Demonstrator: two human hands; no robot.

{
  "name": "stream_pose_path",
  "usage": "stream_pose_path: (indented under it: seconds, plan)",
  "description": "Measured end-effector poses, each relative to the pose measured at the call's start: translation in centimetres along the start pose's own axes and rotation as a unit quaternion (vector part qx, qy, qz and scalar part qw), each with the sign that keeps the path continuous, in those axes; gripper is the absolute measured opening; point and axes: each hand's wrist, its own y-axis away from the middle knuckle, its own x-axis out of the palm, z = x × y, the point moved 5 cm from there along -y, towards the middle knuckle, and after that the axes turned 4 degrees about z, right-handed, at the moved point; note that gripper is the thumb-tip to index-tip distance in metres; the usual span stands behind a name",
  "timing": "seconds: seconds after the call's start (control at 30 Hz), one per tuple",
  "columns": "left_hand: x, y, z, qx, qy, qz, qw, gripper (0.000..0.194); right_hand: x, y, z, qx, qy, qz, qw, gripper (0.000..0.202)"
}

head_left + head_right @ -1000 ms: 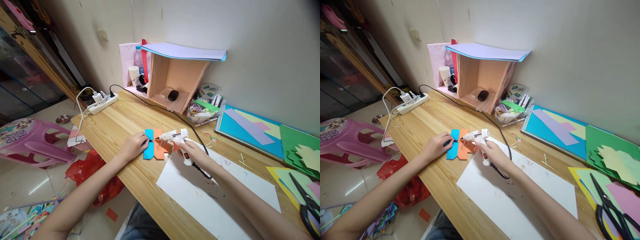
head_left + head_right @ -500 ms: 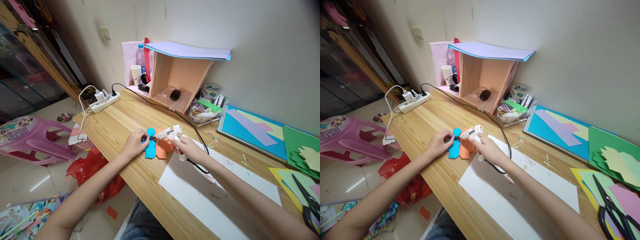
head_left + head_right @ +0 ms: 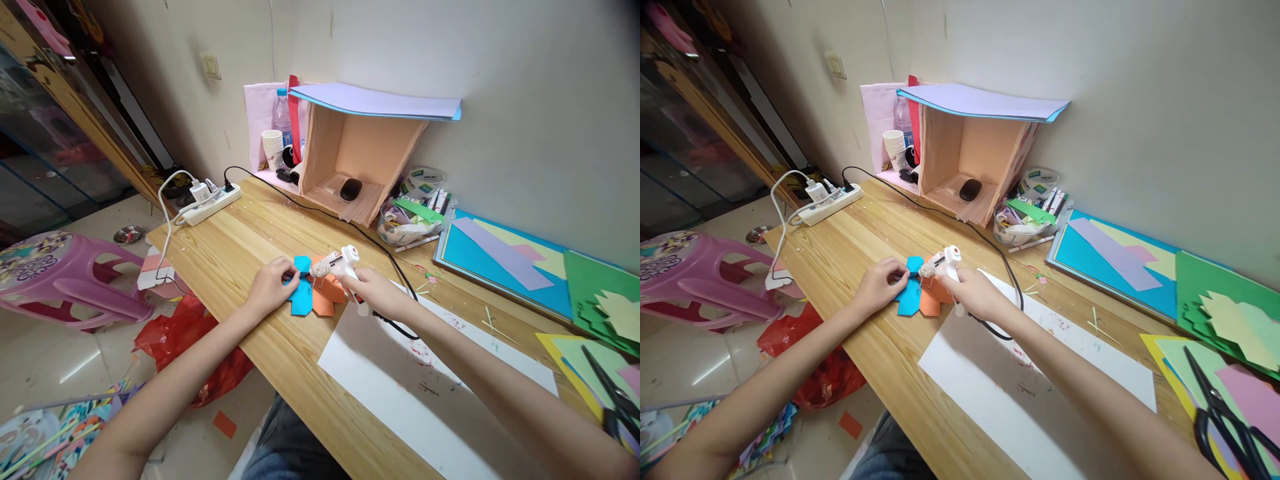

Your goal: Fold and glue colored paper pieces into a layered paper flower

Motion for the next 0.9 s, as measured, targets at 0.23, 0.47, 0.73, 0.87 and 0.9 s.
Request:
stream_pose_path:
  seconds: [0.23,0.47,0.73,0.87,0.9]
  plan:
    - [-0.2,0.1,-0.4,0.019,-0.008,0.016,1.000,0.017,-0.3,0.5,-0.5,0.026,0.004,0.012,1.000,0.045]
    - [-0.2,0.2,-0.4,0.018,-0.008,0.030,0.999,0.018,-0.4,0.9,-0.9,0.030,-0.004,0.018,0.999,0.046]
    - [0.1,-0.7,0.6,-0.059,0.003,0.046,0.997,0.022,-0.6,1.2,-1.4,0.101,-0.090,0.028,0.990,0.038]
    - [0.4,-1.5,0.9,-0.082,-0.021,0.046,0.995,0.022,-0.6,1.3,-1.4,0.090,-0.128,0.038,0.987,0.037]
    - [0.4,-1.7,1.0,-0.090,-0.027,0.048,0.994,0.022,-0.7,1.3,-1.4,0.086,-0.140,0.044,0.985,0.037]
